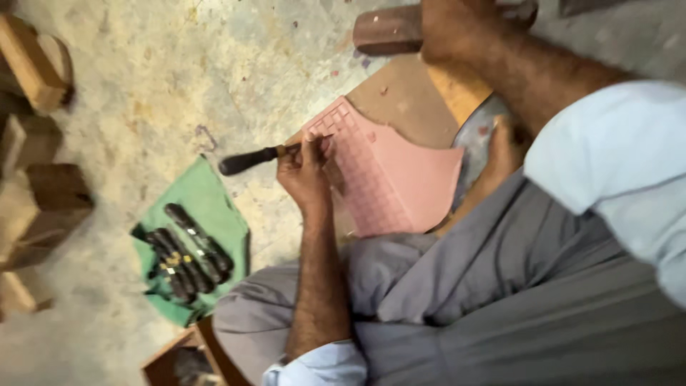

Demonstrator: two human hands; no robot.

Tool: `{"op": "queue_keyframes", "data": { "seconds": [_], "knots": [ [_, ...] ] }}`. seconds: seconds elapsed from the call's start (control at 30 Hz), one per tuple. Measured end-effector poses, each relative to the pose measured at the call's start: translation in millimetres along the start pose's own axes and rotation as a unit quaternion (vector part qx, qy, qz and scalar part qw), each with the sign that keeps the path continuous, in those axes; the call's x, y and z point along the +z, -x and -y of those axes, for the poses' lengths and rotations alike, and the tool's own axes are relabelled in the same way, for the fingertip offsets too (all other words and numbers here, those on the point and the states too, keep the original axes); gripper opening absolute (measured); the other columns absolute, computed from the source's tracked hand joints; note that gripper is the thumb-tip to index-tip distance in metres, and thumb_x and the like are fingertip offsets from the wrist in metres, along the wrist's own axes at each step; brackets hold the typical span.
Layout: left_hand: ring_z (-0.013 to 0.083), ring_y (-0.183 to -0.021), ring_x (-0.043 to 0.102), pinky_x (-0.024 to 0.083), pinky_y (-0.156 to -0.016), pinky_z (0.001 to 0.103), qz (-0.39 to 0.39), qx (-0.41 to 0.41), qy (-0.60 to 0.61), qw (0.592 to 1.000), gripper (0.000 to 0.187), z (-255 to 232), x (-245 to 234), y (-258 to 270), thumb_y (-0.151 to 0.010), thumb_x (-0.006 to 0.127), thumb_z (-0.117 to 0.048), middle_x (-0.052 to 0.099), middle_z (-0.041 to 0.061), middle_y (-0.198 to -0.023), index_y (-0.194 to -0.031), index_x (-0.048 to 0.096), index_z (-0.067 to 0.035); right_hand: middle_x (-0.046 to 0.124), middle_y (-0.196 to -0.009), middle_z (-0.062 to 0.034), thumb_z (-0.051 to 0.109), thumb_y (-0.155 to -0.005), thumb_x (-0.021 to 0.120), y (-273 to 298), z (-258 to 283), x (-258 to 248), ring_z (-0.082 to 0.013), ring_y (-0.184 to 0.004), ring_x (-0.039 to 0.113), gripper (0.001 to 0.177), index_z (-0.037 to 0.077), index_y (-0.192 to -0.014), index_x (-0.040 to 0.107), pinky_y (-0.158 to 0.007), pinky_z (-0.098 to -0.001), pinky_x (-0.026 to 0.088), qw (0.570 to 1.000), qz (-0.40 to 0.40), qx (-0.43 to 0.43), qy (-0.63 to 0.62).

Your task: The person carves a brick-like pattern into a wooden piece by hand, using a chisel and a wooden mallet to strike the tool.

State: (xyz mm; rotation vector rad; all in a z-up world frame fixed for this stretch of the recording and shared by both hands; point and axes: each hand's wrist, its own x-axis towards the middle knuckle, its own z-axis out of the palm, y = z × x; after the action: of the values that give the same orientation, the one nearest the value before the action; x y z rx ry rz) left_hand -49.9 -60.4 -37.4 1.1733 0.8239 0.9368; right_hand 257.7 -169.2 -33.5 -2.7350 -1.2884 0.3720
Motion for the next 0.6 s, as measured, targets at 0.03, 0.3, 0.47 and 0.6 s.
{"op": "queue_keyframes", "data": {
  "seconds": [0.03,0.3,0.47,0.6],
  "knots": [
    [0.0155,-0.068,0.068,0.062,-0.061,0.031,-0.003,0.001,-0.007,1.000,0.006,1,0,0,-0.098,0.066,-0.001,0.068,0.010,-0.082,-0.100,0.062,0.004,0.070,-0.103,-0.0277,0.028,-0.063,0.088,2,-4,-1,-0.0463,-0.101,0.066,0.068,-0.006,-0.115,0.061,-0.083,-0.0544,0.054,1.000,-0.012,-0.004,-0.010],
    [0.0143,-0.070,0.062,0.054,-0.063,0.031,-0.062,0.018,-0.204,0.977,0.016,0,19,9,-0.097,0.074,0.001,0.067,0.010,-0.080,-0.093,0.059,0.005,0.071,-0.100,-0.0292,0.023,-0.067,0.085,13,-2,-23,-0.0456,-0.098,0.069,0.072,-0.010,-0.121,0.052,-0.087,-0.0513,0.055,0.989,-0.082,-0.060,-0.106],
    [0.0147,-0.085,0.072,0.062,-0.077,0.029,-0.043,0.028,-0.054,0.997,0.016,-2,31,10,-0.096,0.064,0.000,0.067,0.008,-0.094,-0.105,0.052,-0.002,0.069,-0.105,-0.0292,0.026,-0.072,0.091,25,21,-54,-0.0481,-0.100,0.067,0.073,-0.007,-0.124,0.051,-0.084,-0.0546,0.052,0.978,-0.148,-0.098,-0.110],
    [0.0170,-0.086,0.072,0.062,-0.076,0.029,-0.050,0.041,-0.082,0.995,0.012,10,30,8,-0.099,0.065,-0.001,0.069,0.010,-0.094,-0.105,0.055,-0.001,0.068,-0.111,-0.0245,0.022,-0.073,0.090,41,41,-80,-0.0455,-0.103,0.066,0.071,-0.001,-0.130,0.053,-0.087,-0.0541,0.051,0.964,-0.172,-0.150,-0.138]
  ]
}}
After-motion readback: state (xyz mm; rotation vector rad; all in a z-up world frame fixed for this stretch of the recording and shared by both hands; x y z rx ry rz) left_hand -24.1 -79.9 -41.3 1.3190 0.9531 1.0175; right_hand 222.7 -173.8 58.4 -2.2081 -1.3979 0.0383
